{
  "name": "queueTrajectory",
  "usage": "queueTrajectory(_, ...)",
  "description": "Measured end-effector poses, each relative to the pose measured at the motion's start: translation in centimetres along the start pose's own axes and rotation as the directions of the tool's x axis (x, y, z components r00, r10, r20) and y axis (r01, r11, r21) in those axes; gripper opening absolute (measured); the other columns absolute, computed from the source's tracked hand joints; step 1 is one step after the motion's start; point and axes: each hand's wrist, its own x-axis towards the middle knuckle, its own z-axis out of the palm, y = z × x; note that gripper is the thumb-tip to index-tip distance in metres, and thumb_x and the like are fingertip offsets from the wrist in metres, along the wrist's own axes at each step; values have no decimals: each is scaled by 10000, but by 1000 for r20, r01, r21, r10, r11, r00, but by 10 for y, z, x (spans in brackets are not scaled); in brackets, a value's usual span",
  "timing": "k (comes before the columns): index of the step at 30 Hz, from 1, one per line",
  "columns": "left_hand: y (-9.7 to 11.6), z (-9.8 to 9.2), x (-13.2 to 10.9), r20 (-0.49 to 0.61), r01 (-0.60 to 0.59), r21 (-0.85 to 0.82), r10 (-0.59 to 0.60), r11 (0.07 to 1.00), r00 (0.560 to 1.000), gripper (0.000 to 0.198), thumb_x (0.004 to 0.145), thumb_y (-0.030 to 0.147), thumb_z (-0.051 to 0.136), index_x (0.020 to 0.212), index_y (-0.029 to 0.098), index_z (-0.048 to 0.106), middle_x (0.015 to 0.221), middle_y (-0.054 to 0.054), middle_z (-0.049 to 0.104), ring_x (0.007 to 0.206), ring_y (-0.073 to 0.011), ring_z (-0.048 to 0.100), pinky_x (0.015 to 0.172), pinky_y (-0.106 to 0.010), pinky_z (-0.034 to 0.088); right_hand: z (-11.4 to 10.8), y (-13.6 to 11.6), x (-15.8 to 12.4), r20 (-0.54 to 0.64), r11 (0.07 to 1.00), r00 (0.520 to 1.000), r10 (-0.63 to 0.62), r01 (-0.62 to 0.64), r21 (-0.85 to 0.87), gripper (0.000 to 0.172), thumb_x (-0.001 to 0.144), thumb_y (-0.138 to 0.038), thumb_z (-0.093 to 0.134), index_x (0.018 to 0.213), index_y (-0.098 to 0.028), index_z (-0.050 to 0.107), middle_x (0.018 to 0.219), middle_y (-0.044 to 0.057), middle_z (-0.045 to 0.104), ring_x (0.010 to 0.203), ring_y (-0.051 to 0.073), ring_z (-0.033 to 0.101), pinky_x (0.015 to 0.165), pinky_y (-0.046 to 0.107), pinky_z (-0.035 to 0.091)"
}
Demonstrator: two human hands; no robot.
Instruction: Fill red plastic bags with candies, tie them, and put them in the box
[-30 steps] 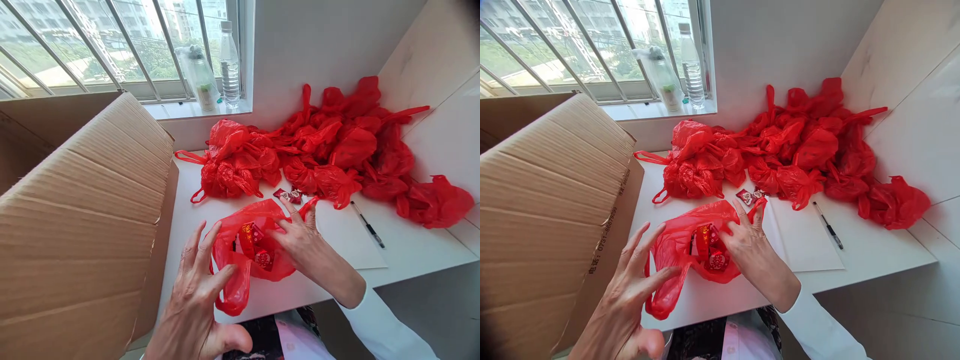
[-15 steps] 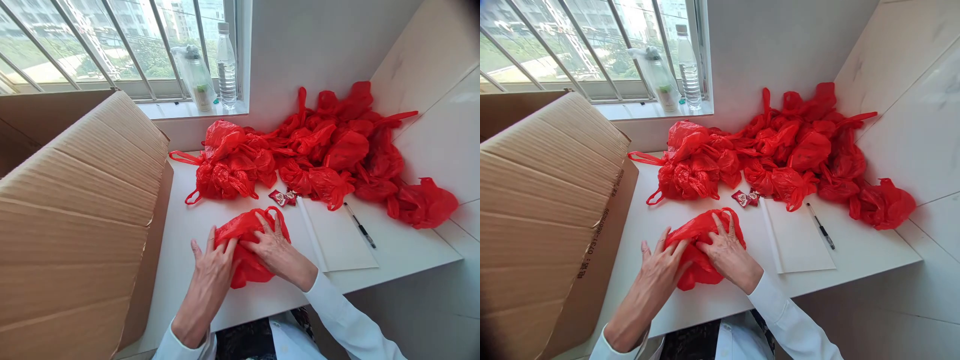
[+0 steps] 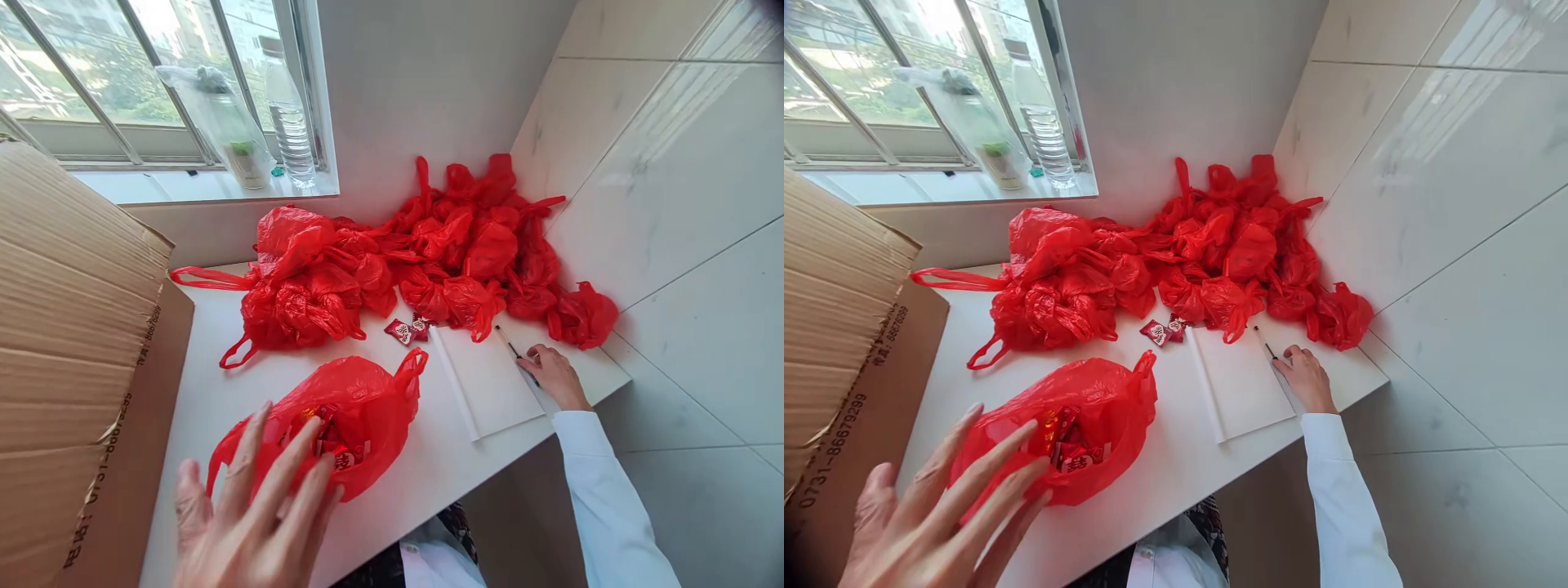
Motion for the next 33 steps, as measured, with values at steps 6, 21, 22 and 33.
queueTrajectory(6,65,40,29,199,-245,-647,470,722,860,47,897,214,574,919,235,610,930,18,678,847,-118,638,731,-200,542,6,7,-11,25,968,999,42,-47,248,199,737,-388,582,678,-209,519,646,45,582,656,213,587,627,329,436)
queueTrajectory(21,101,106,28,738,507,-532,79,678,670,315,1013,377,240,860,224,471,717,18,572,636,-146,559,591,-247,419,2,-74,-128,106,252,994,5,-104,962,175,709,-263,751,718,-185,595,580,-71,490,423,29,397,401,162,339)
queueTrajectory(22,101,105,22,738,506,-493,32,708,674,297,1011,364,254,849,226,462,698,21,559,615,-144,552,569,-241,405,-4,-69,-120,-13,179,986,163,-17,984,172,717,-237,734,700,-190,570,552,-83,456,415,25,361,398,154,324)
queueTrajectory(33,107,189,67,378,-172,-262,265,950,887,59,919,187,513,929,130,523,1361,-219,514,1360,-346,396,1034,-550,410,-37,-52,-68,-221,243,965,141,183,953,192,697,-279,738,841,-189,649,731,-1,626,615,120,595,536,245,458)
